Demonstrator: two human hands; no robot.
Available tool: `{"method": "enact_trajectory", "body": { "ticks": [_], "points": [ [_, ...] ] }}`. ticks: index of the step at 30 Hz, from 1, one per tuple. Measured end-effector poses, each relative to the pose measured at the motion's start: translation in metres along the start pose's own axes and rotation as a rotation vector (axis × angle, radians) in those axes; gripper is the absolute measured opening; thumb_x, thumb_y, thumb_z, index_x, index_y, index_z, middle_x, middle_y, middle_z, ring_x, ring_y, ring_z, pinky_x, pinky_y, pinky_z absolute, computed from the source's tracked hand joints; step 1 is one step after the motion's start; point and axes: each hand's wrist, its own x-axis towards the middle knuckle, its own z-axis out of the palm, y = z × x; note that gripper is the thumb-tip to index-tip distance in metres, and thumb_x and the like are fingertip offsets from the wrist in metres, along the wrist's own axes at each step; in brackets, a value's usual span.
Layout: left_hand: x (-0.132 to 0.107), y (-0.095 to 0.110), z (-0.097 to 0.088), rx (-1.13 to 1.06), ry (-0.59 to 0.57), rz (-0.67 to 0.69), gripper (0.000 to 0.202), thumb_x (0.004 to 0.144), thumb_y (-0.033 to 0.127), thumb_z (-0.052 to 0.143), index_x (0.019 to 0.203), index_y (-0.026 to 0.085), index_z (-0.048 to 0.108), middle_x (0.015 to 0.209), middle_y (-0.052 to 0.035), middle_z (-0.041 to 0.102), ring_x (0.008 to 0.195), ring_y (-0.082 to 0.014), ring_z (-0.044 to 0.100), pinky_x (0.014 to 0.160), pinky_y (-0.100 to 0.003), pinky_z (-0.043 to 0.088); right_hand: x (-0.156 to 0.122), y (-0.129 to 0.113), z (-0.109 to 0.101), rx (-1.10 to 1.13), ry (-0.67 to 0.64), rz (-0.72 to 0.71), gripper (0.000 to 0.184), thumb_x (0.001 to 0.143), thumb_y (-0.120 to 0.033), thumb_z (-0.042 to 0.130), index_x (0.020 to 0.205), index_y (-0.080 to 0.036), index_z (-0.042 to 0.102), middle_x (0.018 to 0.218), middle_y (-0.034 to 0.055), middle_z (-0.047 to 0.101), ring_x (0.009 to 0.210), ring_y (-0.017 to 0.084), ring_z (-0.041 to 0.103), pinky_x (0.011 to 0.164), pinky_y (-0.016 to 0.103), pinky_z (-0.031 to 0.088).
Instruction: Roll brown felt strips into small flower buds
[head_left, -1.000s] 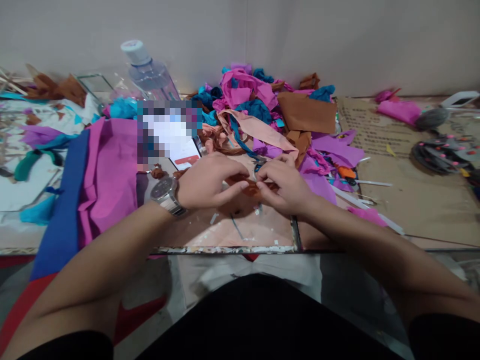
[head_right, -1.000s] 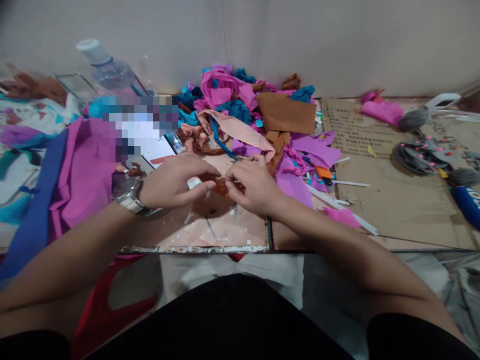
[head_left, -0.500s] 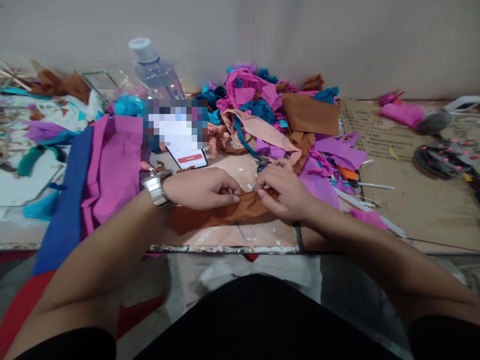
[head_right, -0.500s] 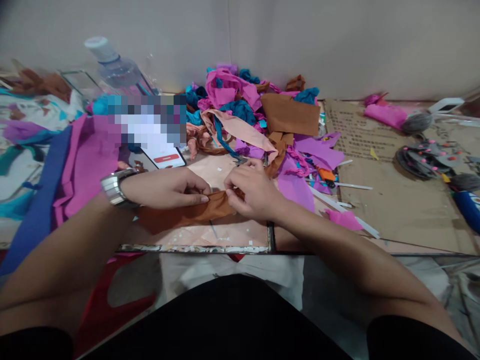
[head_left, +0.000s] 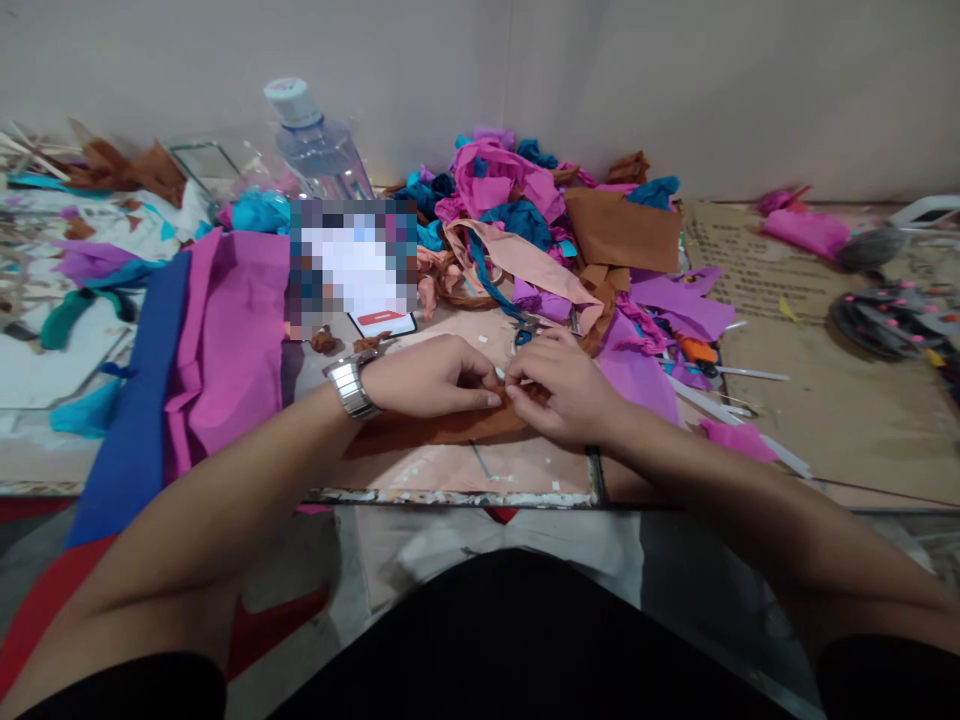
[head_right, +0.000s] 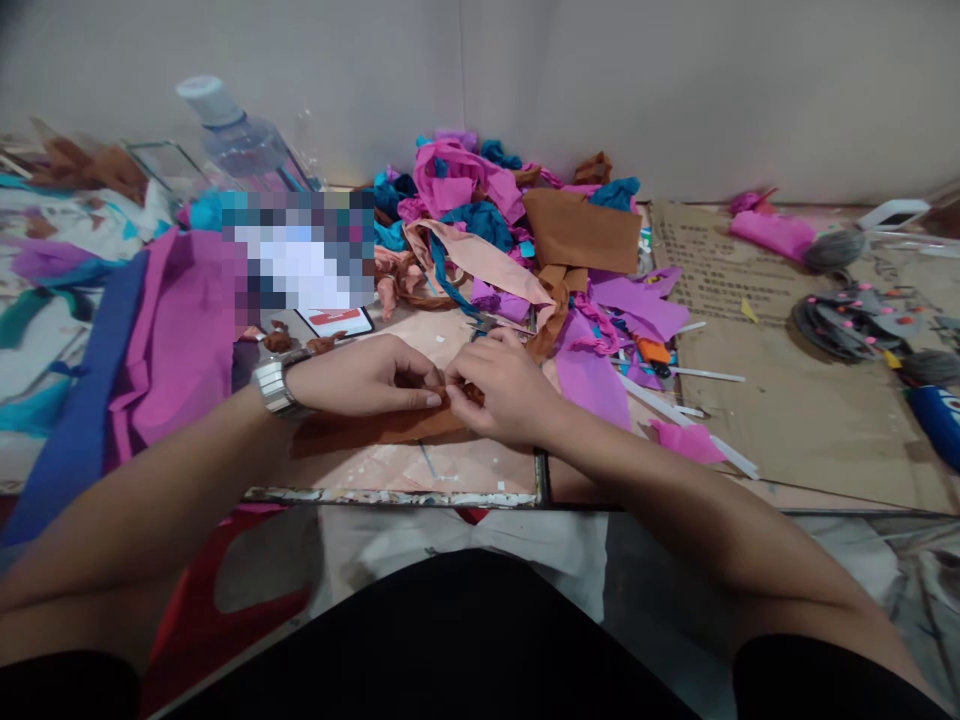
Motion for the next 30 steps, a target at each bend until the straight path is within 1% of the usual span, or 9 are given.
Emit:
{"method": "enact_trajectory", "body": {
  "ticks": [4,7,10,13,16,19,22,26,30],
  "points": [
    [0.000,-0.001,0.001,0.059,0.048,0.024,0.030,0.095,0.040,0.061,0.087,0.017,0.079,0.072,0.0001,0.071,0.062,-0.0112,0.056,0.059,-0.022,0.037,0.000,-0.002,0.000,0.019,-0.002,0.008,0.007,0.094,-0.025,0.061,0.088,-0.022,0.060,0.082,0.0019,0.069,0.083,0.021,0.062,0.090,0.042,0.037],
    [0.000,-0.001,0.002,0.086,0.056,0.038,0.034,0.096,0.043,0.060,0.085,0.017,0.078,0.066,0.0013,0.066,0.058,-0.0107,0.051,0.056,-0.023,0.033,0.001,-0.003,0.001,0.033,-0.030,0.024,0.013,0.096,-0.031,0.063,0.088,-0.022,0.061,0.084,0.0027,0.071,0.085,0.021,0.064,0.089,0.042,0.037],
    [0.000,-0.002,0.001,0.084,0.041,0.031,0.036,0.097,0.045,0.059,0.083,0.017,0.076,0.063,0.0025,0.062,0.056,-0.0103,0.048,0.055,-0.024,0.032,0.001,-0.002,0.001,0.012,-0.037,0.031,0.013,0.099,-0.029,0.059,0.088,-0.022,0.062,0.085,0.0028,0.072,0.086,0.021,0.064,0.091,0.042,0.037],
    [-0.001,-0.004,-0.003,0.083,0.008,0.024,0.033,0.097,0.042,0.059,0.084,0.017,0.076,0.066,0.0026,0.064,0.058,-0.0103,0.049,0.058,-0.023,0.034,0.000,0.000,-0.001,0.003,-0.008,0.042,0.012,0.098,-0.027,0.059,0.087,-0.022,0.061,0.084,0.0025,0.071,0.084,0.021,0.064,0.090,0.042,0.038],
    [-0.001,-0.006,-0.006,0.099,0.013,0.025,0.034,0.098,0.042,0.058,0.082,0.017,0.074,0.066,0.0025,0.064,0.059,-0.0103,0.050,0.058,-0.023,0.033,0.000,0.001,-0.002,0.000,0.002,0.058,0.009,0.096,-0.027,0.061,0.089,-0.021,0.062,0.084,0.0022,0.071,0.082,0.021,0.064,0.089,0.042,0.039],
    [-0.001,-0.007,-0.007,0.103,0.023,0.034,0.032,0.098,0.040,0.057,0.088,0.017,0.076,0.070,0.0017,0.069,0.061,-0.0109,0.055,0.060,-0.023,0.035,0.000,0.000,-0.002,-0.002,-0.016,0.063,0.008,0.096,-0.027,0.060,0.092,-0.022,0.064,0.085,0.0018,0.072,0.084,0.021,0.065,0.091,0.042,0.039],
    [-0.004,-0.008,-0.010,0.129,-0.015,0.020,0.030,0.098,0.040,0.057,0.091,0.018,0.077,0.072,0.0015,0.071,0.062,-0.0114,0.056,0.061,-0.023,0.036,0.000,0.001,-0.002,-0.011,-0.007,0.064,0.006,0.094,-0.023,0.060,0.089,-0.021,0.063,0.082,0.0009,0.071,0.081,0.020,0.064,0.092,0.042,0.038],
    [-0.008,-0.013,-0.020,0.158,-0.042,-0.030,0.030,0.095,0.042,0.061,0.101,0.019,0.078,0.080,-0.0001,0.075,0.065,-0.0127,0.061,0.060,-0.022,0.037,-0.001,0.007,-0.004,-0.035,0.052,0.110,0.003,0.089,-0.020,0.062,0.085,-0.021,0.063,0.079,0.0004,0.070,0.075,0.019,0.061,0.087,0.039,0.039],
    [-0.010,-0.014,-0.029,0.158,-0.033,-0.112,0.036,0.091,0.047,0.065,0.110,0.020,0.079,0.083,-0.0005,0.076,0.067,-0.0139,0.064,0.058,-0.022,0.038,-0.002,0.012,-0.008,-0.056,0.090,0.175,0.004,0.087,-0.020,0.062,0.084,-0.021,0.064,0.079,0.0012,0.072,0.075,0.020,0.062,0.087,0.039,0.039]
  ]
}}
